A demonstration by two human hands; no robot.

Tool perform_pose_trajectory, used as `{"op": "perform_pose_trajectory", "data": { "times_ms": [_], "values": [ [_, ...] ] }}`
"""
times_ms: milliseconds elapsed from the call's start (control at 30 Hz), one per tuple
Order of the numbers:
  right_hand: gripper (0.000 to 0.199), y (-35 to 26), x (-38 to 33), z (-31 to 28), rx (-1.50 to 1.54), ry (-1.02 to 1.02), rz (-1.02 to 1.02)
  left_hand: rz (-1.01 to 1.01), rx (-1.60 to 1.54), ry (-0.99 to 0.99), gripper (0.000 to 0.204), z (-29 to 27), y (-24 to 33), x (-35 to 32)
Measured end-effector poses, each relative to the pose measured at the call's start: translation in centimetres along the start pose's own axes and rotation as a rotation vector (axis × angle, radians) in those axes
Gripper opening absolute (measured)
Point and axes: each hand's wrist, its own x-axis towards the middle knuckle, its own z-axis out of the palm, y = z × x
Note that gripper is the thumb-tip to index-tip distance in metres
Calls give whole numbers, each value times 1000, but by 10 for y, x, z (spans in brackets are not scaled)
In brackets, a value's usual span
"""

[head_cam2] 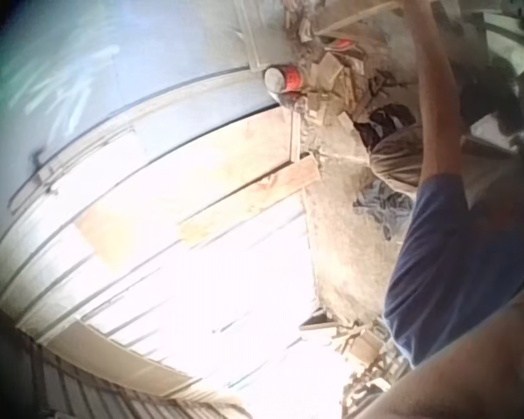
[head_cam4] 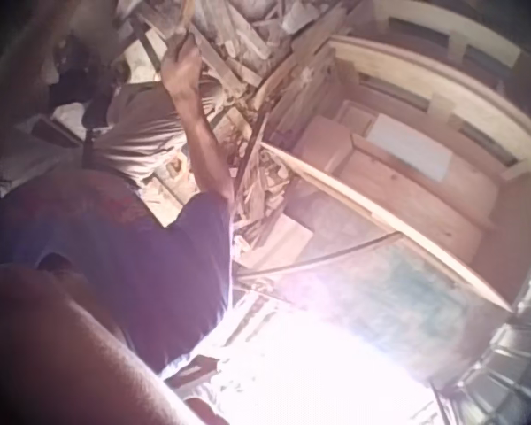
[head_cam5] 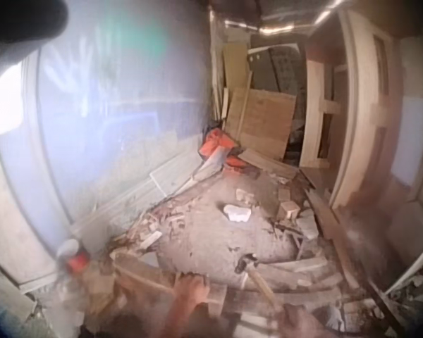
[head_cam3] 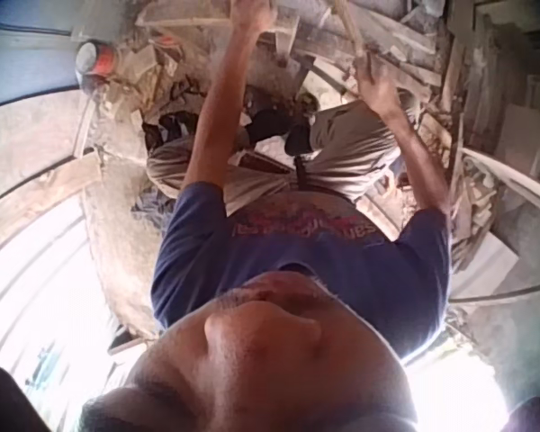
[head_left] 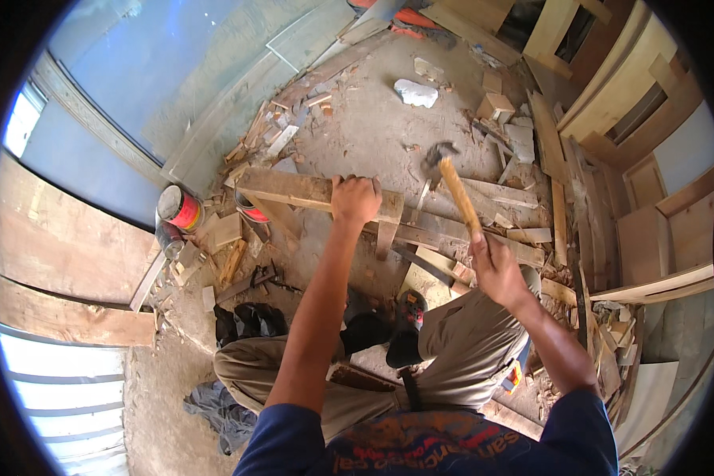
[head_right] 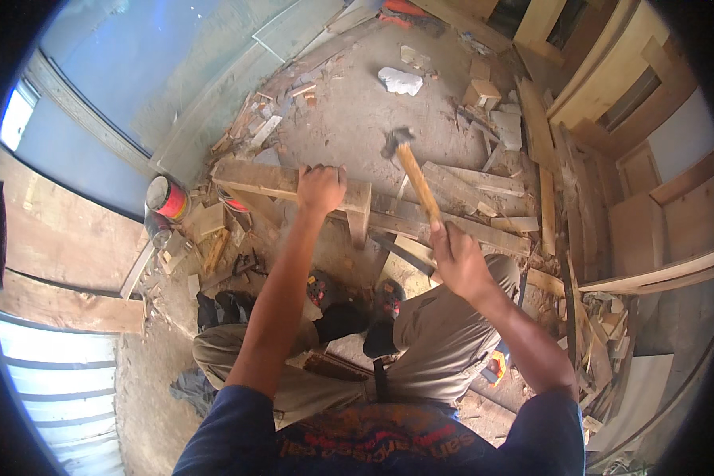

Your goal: The person hammers nails into a wooden plank using a hammer. They repeatedly pick up nails, position them on the wood, and strike them with the hammer. The person also uses a hand saw to cut a piece of wood.

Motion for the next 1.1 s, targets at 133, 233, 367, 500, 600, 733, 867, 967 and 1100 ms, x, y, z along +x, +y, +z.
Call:
{"op": "perform_pose_trajectory", "data": {
  "times_ms": [133, 233, 367, 500, 600, 733, 867, 967, 1100],
  "values": [
    [42, -27, 1, 0, -4, -47, -6, 20, -50, 50, 39, 8, -12, 0],
    [53, -9, 7, 6, -125, -115, -129, 26, -114, 102, 24, 18, -10, 5],
    [52, -44, 19, -28, -34, -125, -68, 9, -132, 27, 32, 18, -13, 5],
    [50, -105, 22, -50, 484, 106, -466, 10, -125, 113, 26, 23, -27, 1],
    [41, -55, 28, -13, 393, 286, -722, 8, -68, 115, 21, 20, -12, 2],
    [46, 37, 9, 16, -290, 42, -278, 26, -85, 91, 17, 25, -7, 3],
    [44, 4, 2, -6, -19, 18, -32, 21, -120, 112, 15, 22, -16, 0],
    [44, -28, 2, -2, -11, -52, -30, 4, -140, 124, 15, 22, -25, -1],
    [48, 12, 2, 7, -173, -115, -142, 25, -253, 146, 16, 28, -4, 8]
  ]
}}
